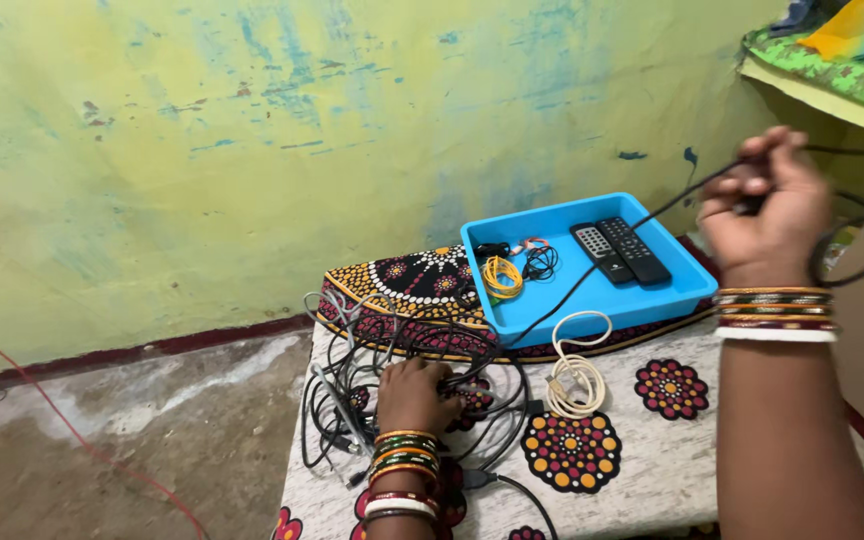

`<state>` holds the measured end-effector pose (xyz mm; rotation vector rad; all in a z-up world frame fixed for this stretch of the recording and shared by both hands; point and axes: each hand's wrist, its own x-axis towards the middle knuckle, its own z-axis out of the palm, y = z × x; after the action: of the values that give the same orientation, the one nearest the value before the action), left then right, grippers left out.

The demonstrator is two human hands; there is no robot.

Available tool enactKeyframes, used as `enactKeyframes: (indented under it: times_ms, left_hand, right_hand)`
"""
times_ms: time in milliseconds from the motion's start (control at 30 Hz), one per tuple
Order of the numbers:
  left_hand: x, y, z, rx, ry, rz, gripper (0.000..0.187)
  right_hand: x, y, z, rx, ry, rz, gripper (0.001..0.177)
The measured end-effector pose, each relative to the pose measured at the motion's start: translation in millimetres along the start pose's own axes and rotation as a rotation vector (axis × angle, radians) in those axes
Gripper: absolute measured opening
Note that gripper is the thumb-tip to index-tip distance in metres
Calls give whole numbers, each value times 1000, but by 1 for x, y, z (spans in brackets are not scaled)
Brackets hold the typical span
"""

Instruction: The person untangles and sorts various electrical cables and wires by hand, placing some into a blue plastic tray.

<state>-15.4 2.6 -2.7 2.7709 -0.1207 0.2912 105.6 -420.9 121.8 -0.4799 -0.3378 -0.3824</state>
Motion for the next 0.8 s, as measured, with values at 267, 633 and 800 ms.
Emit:
enactKeyframes:
  times_ms: [267, 633, 800]
  left_hand:
    - [8, 7, -8, -207, -36, 21, 52]
    - [33, 36, -22, -647, -13, -54, 19]
    - [41, 42, -47, -936, 314, 321, 13]
  right_hand:
    - [-27, -23, 4, -152, 145, 66, 19]
    - [-123, 94, 52, -1132, -271, 558, 31]
    - [-166, 156, 78, -983, -578, 674, 20]
